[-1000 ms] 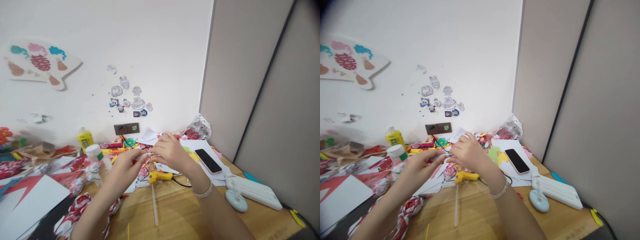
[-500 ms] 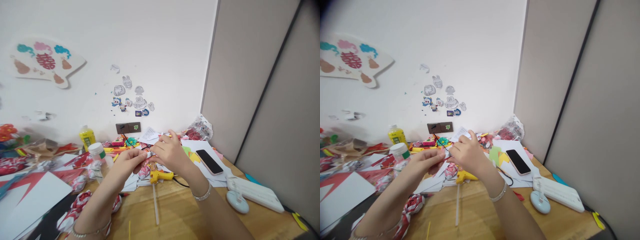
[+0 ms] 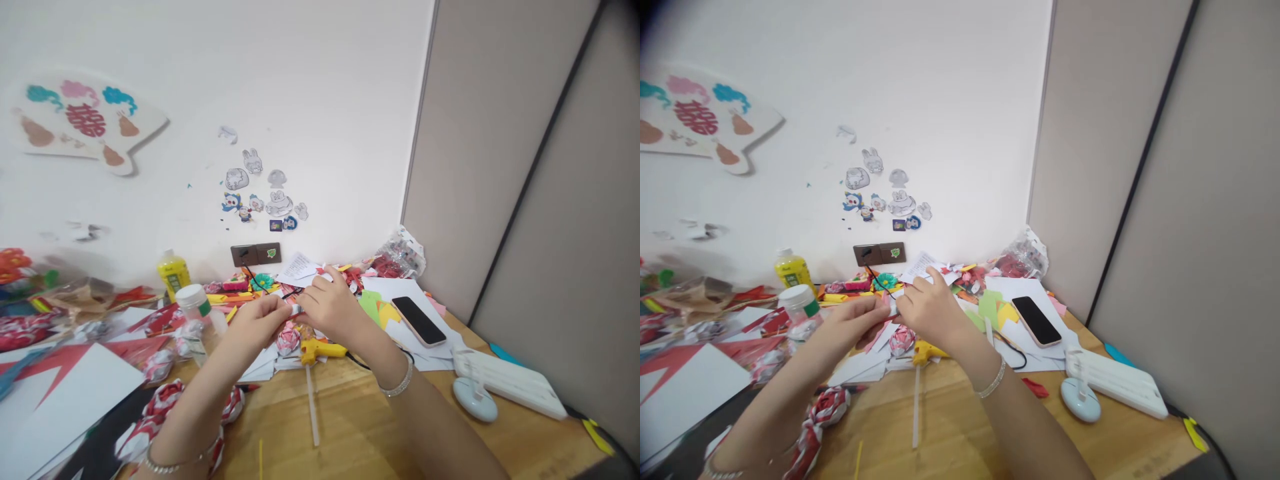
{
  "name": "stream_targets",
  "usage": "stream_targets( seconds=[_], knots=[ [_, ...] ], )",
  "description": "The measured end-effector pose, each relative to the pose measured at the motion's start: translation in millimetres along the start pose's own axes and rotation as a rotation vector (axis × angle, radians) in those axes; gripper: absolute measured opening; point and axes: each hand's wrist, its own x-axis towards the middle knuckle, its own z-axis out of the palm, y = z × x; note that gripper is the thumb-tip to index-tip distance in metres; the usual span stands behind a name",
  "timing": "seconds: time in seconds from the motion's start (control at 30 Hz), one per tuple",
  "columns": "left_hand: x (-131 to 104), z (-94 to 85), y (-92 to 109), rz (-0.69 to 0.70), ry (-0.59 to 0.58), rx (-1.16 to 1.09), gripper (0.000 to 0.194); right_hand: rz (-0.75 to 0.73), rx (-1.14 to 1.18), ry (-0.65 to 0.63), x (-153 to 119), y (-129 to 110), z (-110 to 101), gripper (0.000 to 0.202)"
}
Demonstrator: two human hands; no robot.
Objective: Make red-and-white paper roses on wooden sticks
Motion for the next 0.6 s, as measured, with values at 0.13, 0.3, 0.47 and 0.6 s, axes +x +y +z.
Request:
stream_targets(
  seconds=[0.13,0.3,0.47,0.6],
  knots=[
    [-1.3,-3.0,1.3,0.429,0.150,0.458,0.023,0.114,0.083,-0.055,-1.5,5.2,-4.1,0.030],
    [-0.5,-9.4,-2.4,0.969,0.122,0.865,0.031,0.162,0.201,-0.114,-3.4,11.2,-12.7,0.031],
    [-1.2,-10.4,-6.4,1.068,0.200,0.953,0.031,0.124,0.155,-0.057,-3.0,9.8,-15.8,0.032],
    [-0.1,-8.4,-9.3,1.121,0.263,0.978,0.027,0.095,0.089,-0.012,-2.9,7.7,-20.3,0.032]
  ],
)
